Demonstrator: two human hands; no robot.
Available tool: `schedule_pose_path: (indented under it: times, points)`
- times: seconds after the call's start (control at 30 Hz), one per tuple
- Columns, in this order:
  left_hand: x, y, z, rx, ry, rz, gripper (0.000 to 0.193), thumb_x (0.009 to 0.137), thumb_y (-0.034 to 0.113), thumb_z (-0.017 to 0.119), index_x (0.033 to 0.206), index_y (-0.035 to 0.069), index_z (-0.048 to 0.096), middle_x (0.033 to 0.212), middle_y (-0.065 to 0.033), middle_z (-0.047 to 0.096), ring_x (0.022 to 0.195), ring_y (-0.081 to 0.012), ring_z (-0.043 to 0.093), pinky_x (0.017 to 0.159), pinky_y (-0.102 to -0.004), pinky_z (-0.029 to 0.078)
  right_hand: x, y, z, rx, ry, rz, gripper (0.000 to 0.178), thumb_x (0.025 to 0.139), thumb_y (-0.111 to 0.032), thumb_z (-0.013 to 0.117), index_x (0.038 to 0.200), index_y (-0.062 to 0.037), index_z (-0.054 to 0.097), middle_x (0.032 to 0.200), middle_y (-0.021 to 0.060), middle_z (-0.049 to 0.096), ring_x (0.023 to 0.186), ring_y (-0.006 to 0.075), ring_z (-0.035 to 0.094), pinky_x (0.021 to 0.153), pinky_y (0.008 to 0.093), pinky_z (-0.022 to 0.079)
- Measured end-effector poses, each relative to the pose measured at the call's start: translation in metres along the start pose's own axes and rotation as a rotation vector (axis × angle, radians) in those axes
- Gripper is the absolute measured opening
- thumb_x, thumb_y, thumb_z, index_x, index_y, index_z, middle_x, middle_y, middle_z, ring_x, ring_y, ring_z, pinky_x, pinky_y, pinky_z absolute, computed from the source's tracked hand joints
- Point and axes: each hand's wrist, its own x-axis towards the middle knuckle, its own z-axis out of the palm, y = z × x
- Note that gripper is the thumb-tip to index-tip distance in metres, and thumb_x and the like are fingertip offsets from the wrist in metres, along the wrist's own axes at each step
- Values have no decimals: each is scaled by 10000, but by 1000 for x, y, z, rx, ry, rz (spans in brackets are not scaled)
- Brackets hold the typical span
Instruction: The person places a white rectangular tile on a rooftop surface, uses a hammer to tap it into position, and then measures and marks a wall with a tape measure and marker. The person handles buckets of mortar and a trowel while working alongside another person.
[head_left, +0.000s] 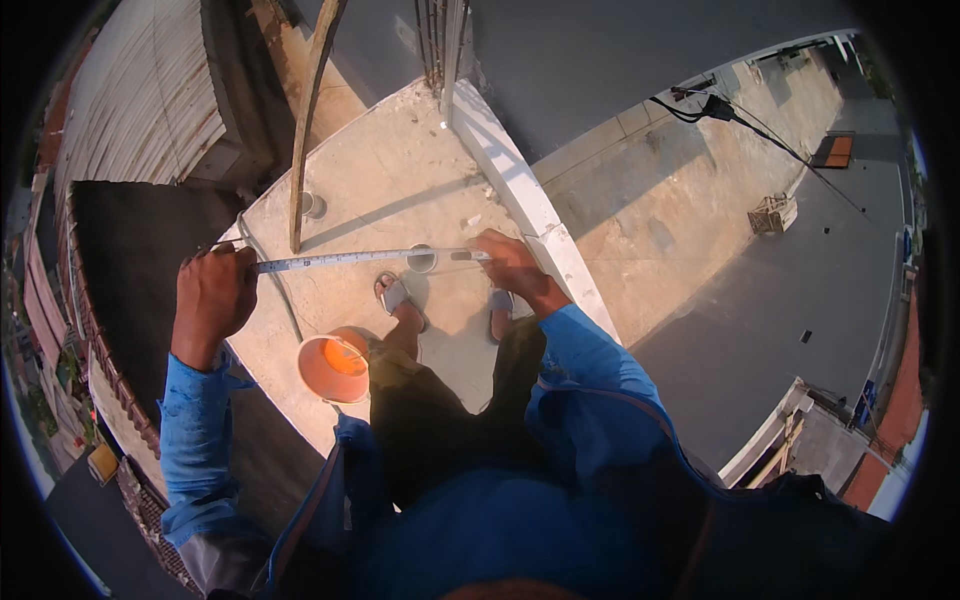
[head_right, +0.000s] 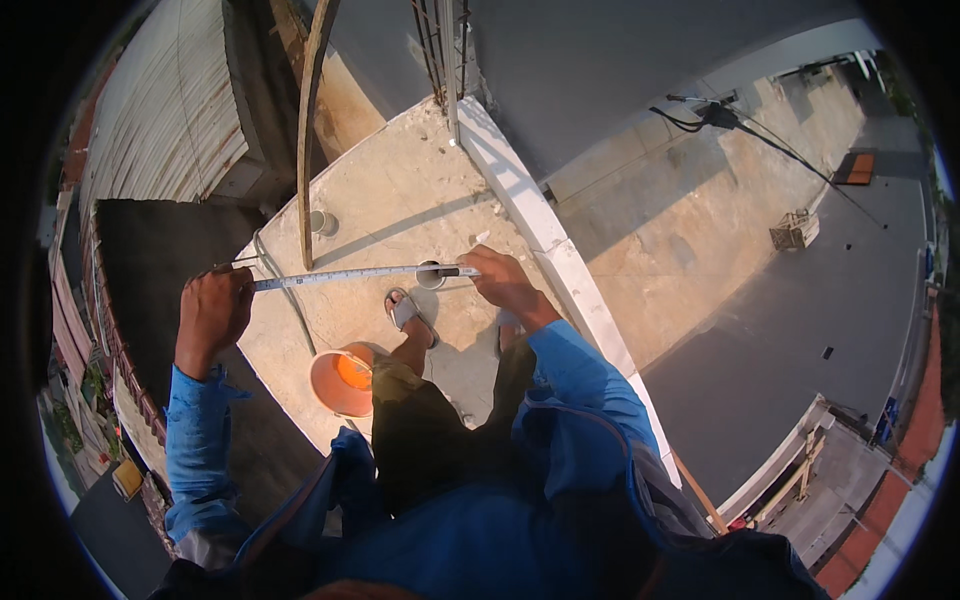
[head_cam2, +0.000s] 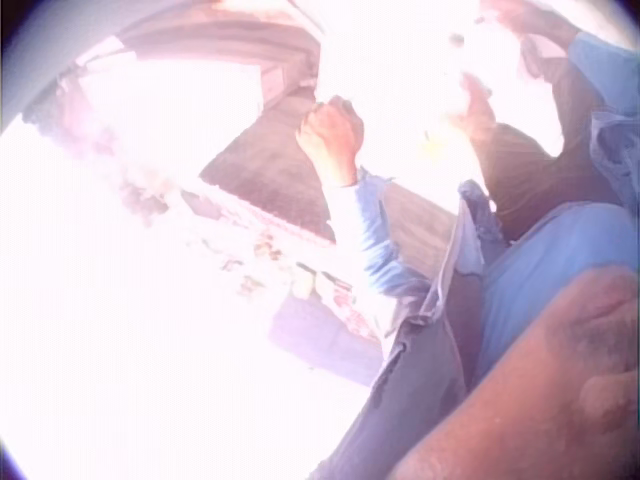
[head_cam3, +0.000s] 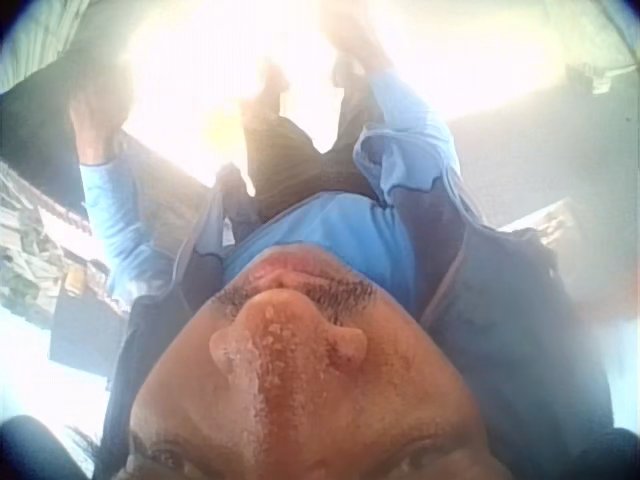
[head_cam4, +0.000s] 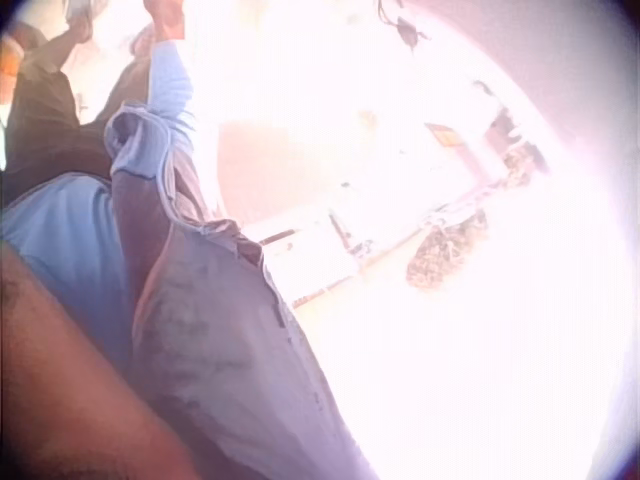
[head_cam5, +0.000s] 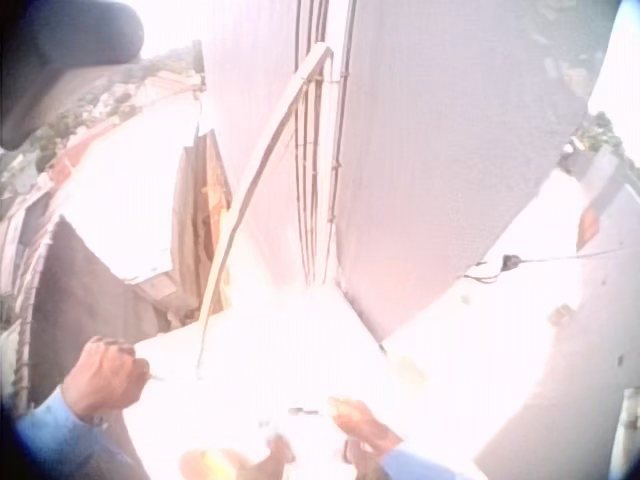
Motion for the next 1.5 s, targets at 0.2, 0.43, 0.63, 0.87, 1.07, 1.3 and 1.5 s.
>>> schedule_pose_path:
  times: [0.2, 0.43, 0.63, 0.87, 1.07, 1.3, 1.5]
  points:
    - [142, 34, 45, 247, 18, 41, 230, 890, 136, 751, 1118, 102, 756, 975, -125, 692, 939, -331, 696, 861, -471, 531, 175, 173, 42, -238, 162, 76, 320, 890, -64, 692, 1207, -86, 730, 1134, 162, 724, 1079, 392, 688, 932, 452, 549]
    - [274, 108, 182, 478, 211, 354, 472, 866, 86, 811, 1327, 123, 720, 1201, -122, 717, 1069, -303, 696, 965, -409, 560, 312, 377, 8, -335, 408, 122, 217, 973, -182, 752, 1158, -72, 773, 1164, 149, 752, 1092, 376, 705, 944, 434, 559]
    - [371, 120, 195, 619, 283, 367, 381, 908, 114, 779, 1288, 113, 754, 1266, -147, 728, 1210, -307, 679, 1089, -441, 525, 367, 411, -16, -405, 390, 78, 338, 1001, -325, 703, 1252, -107, 767, 1206, 152, 756, 1131, 361, 712, 975, 458, 554]
    - [379, 273, 192, 970, 303, -1, 319, 908, 121, 679, 1187, 151, 831, 1095, -108, 788, 1076, -271, 730, 1007, -405, 568, 410, 446, -24, -297, 341, 25, 353, 947, -358, 732, 1163, -84, 787, 1119, 190, 760, 1047, 345, 730, 917, 456, 544]
    - [411, 246, 169, 894, 264, 139, 315, 929, 129, 688, 1212, 157, 822, 1135, -106, 790, 1073, -280, 736, 987, -427, 584, 416, 452, -32, -435, 244, 59, 402, 925, -403, 750, 1195, -108, 791, 1153, 175, 767, 1069, 356, 730, 964, 454, 560]
    - [421, 258, 171, 899, 255, 55, 298, 940, 137, 690, 1208, 147, 819, 1137, -98, 791, 1063, -277, 737, 977, -431, 589, 417, 449, -40, -447, 189, 72, 403, 890, -397, 767, 1181, -119, 799, 1137, 179, 771, 1061, 346, 741, 931, 464, 583]
    - [430, 268, 168, 934, 208, 17, 287, 945, 144, 688, 1200, 141, 820, 1135, -94, 792, 1062, -276, 737, 973, -430, 590, 417, 468, -41, -490, 265, -89, 505, 848, -390, 822, 1230, -62, 780, 1190, 199, 766, 1089, 373, 739, 986, 449, 582]
